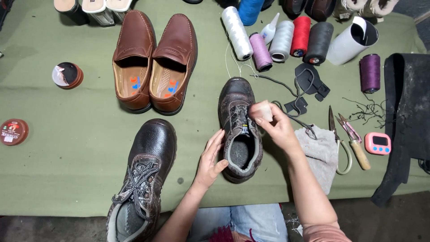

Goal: Applying polish to a leather boot with an applicator and then lacing the boot at a repair station.

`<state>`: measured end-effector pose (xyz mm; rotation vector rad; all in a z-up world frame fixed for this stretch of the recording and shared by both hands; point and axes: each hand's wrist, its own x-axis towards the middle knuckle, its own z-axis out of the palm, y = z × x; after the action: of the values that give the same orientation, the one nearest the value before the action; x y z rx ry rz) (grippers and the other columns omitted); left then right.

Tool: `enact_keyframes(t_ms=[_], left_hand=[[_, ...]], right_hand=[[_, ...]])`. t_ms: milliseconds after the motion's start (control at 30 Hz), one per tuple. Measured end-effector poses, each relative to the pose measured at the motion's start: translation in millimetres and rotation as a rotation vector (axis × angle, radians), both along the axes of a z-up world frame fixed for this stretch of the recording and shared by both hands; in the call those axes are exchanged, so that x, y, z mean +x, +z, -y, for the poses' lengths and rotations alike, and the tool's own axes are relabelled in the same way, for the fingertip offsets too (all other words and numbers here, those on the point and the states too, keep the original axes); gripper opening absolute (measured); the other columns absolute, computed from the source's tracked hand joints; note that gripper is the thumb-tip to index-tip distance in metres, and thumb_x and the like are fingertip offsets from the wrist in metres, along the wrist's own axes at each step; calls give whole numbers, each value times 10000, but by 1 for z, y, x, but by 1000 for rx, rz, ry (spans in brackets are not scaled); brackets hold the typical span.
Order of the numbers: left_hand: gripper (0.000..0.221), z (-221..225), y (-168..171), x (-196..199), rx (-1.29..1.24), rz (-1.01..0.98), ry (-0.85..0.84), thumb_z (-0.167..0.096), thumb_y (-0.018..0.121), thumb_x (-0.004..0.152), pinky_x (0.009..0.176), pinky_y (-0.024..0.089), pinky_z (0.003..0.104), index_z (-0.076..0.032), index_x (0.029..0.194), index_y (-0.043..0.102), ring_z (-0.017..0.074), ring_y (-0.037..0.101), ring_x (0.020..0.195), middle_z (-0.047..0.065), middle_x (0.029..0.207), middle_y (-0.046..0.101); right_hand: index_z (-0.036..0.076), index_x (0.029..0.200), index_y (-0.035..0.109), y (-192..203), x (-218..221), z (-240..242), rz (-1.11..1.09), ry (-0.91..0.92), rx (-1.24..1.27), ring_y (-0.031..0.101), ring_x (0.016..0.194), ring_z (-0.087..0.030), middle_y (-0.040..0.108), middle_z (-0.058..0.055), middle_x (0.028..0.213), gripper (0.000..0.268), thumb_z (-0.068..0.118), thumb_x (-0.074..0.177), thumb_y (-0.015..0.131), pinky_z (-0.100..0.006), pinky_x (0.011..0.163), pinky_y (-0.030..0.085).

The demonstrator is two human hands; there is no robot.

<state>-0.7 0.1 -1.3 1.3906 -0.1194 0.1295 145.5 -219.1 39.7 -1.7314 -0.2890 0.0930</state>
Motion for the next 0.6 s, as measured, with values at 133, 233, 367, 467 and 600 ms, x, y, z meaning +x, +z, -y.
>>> enact_keyframes(t_ms=[133, 233, 367, 467, 600], left_hand=[[1075, 3, 24, -6, 42, -41, -15, -706, 654, 834, 1181, 225, 636, -34, 1599, 311, 498, 233, 1483, 282, 1622, 218], [1572, 14, 49, -12, 332, -84, -33, -698, 888, 407, 1188, 214, 695, -56, 1622, 124, 585, 182, 1472, 326, 1654, 82], [1421, 38, 58, -14, 458, -64, 78, -374, 977, 479, 1169, 283, 655, -77, 1613, 173, 547, 241, 1476, 296, 1650, 129], [1247, 50, 73, -11, 583, 116, 244, -328, 953, 518, 1127, 328, 634, -85, 1574, 335, 548, 343, 1421, 295, 1624, 239], [1098, 50, 92, -5, 819, 286, 346, -320, 929, 509, 1040, 383, 628, -109, 1500, 505, 588, 436, 1337, 286, 1582, 373]], right_hand=[[85, 1285, 634, 7, -26, -5, 50, -185, 37, 651, 1007, -191, 715, -113, 1090, 372, 124, 943, 774, -411, 928, 554], [114, 1338, 555, 19, -57, -26, -241, -290, 544, 673, 1104, -267, 679, -149, 1145, 364, 257, 1012, 632, -454, 1017, 545], [80, 1327, 588, 13, -73, -37, -338, -369, 697, 681, 1146, -331, 694, -217, 1216, 324, 246, 1053, 545, -538, 1027, 538], [67, 1258, 618, -29, -74, -14, -374, -451, 625, 646, 1123, -311, 676, -209, 1210, 324, 315, 1055, 571, -535, 1049, 505], [111, 1201, 673, -76, -63, 13, -448, -485, 587, 653, 1104, -203, 705, -111, 1210, 296, 353, 1079, 555, -406, 1079, 480]])
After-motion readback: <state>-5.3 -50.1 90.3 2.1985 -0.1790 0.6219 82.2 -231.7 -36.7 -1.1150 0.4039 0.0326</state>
